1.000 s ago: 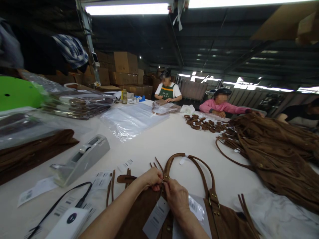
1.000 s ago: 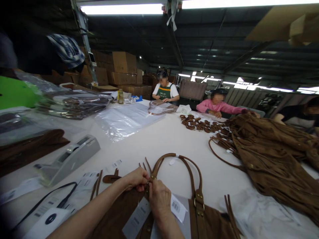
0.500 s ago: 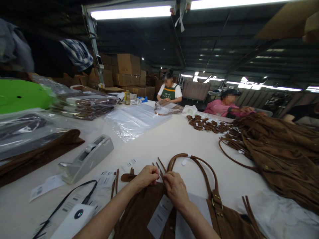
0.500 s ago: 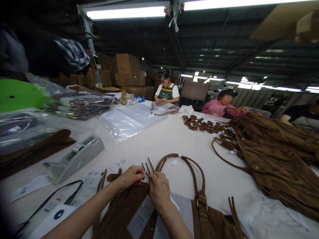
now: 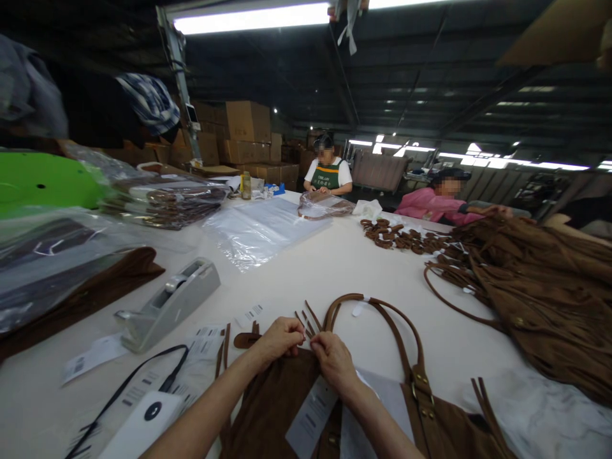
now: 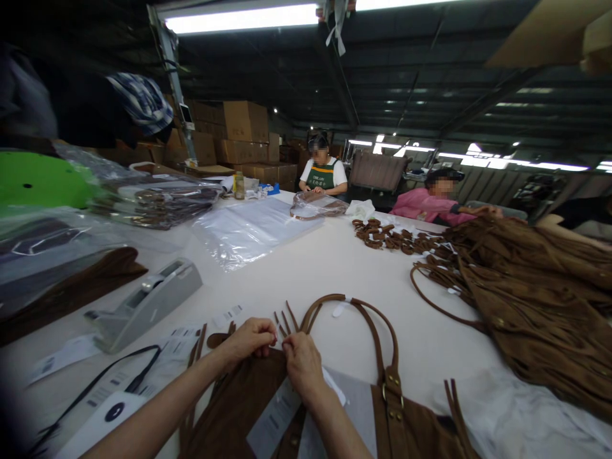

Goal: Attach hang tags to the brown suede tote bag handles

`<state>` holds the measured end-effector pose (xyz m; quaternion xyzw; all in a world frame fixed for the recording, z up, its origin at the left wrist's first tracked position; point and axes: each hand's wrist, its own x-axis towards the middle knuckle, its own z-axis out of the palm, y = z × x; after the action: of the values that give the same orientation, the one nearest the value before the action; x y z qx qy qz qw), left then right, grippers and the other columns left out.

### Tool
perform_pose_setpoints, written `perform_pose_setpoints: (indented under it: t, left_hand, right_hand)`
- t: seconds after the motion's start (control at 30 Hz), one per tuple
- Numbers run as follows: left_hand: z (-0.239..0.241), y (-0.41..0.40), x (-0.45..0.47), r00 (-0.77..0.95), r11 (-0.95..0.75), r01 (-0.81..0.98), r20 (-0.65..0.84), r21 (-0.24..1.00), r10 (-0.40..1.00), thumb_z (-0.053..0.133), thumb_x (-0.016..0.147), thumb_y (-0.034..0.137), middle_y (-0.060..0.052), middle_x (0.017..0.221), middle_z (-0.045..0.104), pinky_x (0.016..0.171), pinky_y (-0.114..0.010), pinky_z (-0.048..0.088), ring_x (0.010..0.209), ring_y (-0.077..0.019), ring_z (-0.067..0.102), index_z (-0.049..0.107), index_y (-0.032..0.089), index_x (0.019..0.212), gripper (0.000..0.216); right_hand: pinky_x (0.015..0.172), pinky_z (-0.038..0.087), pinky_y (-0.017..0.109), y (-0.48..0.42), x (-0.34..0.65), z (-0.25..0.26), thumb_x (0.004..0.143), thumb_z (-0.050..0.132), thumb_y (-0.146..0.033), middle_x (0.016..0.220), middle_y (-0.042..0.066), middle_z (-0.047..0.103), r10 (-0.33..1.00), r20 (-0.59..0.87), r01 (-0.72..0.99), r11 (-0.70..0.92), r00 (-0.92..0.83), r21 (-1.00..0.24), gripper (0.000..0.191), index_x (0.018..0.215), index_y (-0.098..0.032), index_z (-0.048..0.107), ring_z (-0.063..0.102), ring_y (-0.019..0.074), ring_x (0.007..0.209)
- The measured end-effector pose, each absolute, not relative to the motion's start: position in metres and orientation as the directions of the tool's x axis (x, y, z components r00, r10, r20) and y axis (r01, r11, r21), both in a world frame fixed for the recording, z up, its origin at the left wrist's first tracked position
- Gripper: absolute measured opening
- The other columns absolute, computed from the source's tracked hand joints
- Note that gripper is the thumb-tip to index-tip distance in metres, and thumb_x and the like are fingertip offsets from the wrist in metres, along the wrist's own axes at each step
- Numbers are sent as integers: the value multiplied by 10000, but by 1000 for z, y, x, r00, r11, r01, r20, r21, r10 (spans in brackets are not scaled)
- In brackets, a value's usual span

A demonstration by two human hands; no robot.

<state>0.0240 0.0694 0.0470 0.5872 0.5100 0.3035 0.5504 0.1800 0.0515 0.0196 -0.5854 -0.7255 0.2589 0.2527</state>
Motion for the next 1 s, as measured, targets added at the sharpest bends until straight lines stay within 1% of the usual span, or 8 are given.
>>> perform_pose_setpoints:
  t: [0.1, 0.2, 0.33, 0.63, 0.73, 0.87, 0.93, 1.0]
  left_hand:
    - [48, 69, 24, 287, 138, 254, -211, 957, 935, 480, 572, 258, 40, 476, 506, 415, -189, 314, 420, -92, 467, 536, 140, 645, 149]
    - [48, 69, 25, 275, 155, 249, -223, 956, 935, 484, 574, 258, 40, 468, 507, 410, -187, 309, 412, -90, 462, 535, 140, 638, 144]
    - [49, 68, 27, 253, 179, 248, -242, 952, 937, 481, 570, 243, 39, 458, 509, 401, -181, 298, 399, -82, 448, 536, 137, 630, 133]
    - [43, 69, 28, 238, 188, 228, -242, 955, 941, 481, 569, 252, 15, 514, 536, 408, -183, 314, 428, -87, 483, 519, 128, 624, 141]
    - [40, 70, 30, 253, 193, 215, -245, 957, 936, 506, 547, 239, 19, 560, 544, 406, -187, 320, 439, -93, 492, 518, 129, 708, 195]
    - [40, 71, 36, 283, 189, 193, -239, 963, 929, 558, 527, 240, 31, 648, 558, 408, -194, 334, 460, -97, 497, 521, 146, 930, 416]
    - [41, 71, 39, 288, 177, 201, -231, 963, 929, 567, 541, 258, 24, 618, 554, 418, -199, 337, 460, -97, 488, 566, 133, 861, 343]
    - [42, 70, 42, 274, 167, 218, -225, 962, 935, 552, 555, 255, 25, 510, 520, 421, -201, 323, 436, -96, 465, 582, 118, 688, 193]
  right_hand:
    - [732, 353, 233, 50, 180, 23, 795, 446, -177, 848, 30, 593, 982, 52, 699, 167, -182, -695, 152, 842, -184, 590, 514, 158, 837]
    - [700, 352, 231, 48, 178, 27, 751, 506, -196, 842, 23, 587, 981, 54, 679, 167, -184, -715, 127, 854, -185, 579, 515, 157, 805]
    - [707, 337, 249, 46, 177, 28, 746, 502, -197, 794, 28, 589, 986, 49, 659, 142, -157, -739, 100, 771, -185, 598, 512, 168, 795]
    - [573, 343, 220, 57, 182, 17, 720, 518, -237, 624, -3, 576, 993, -38, 531, 26, -110, -847, 119, 669, -172, 604, 510, 136, 626]
    - [545, 340, 218, 58, 184, 15, 714, 509, -241, 593, -8, 557, 993, -52, 501, 10, -109, -866, 125, 670, -160, 593, 492, 129, 588]
    - [554, 344, 222, 57, 185, 17, 708, 502, -242, 602, -4, 558, 992, -45, 495, 20, -119, -868, 129, 661, -159, 589, 491, 132, 596]
    - [560, 348, 225, 57, 184, 18, 712, 491, -236, 615, -1, 566, 991, -40, 502, 28, -124, -864, 131, 667, -163, 590, 499, 137, 609]
    - [567, 354, 231, 56, 184, 21, 719, 478, -230, 621, 4, 572, 991, -36, 517, 35, -126, -856, 136, 675, -166, 590, 508, 143, 617]
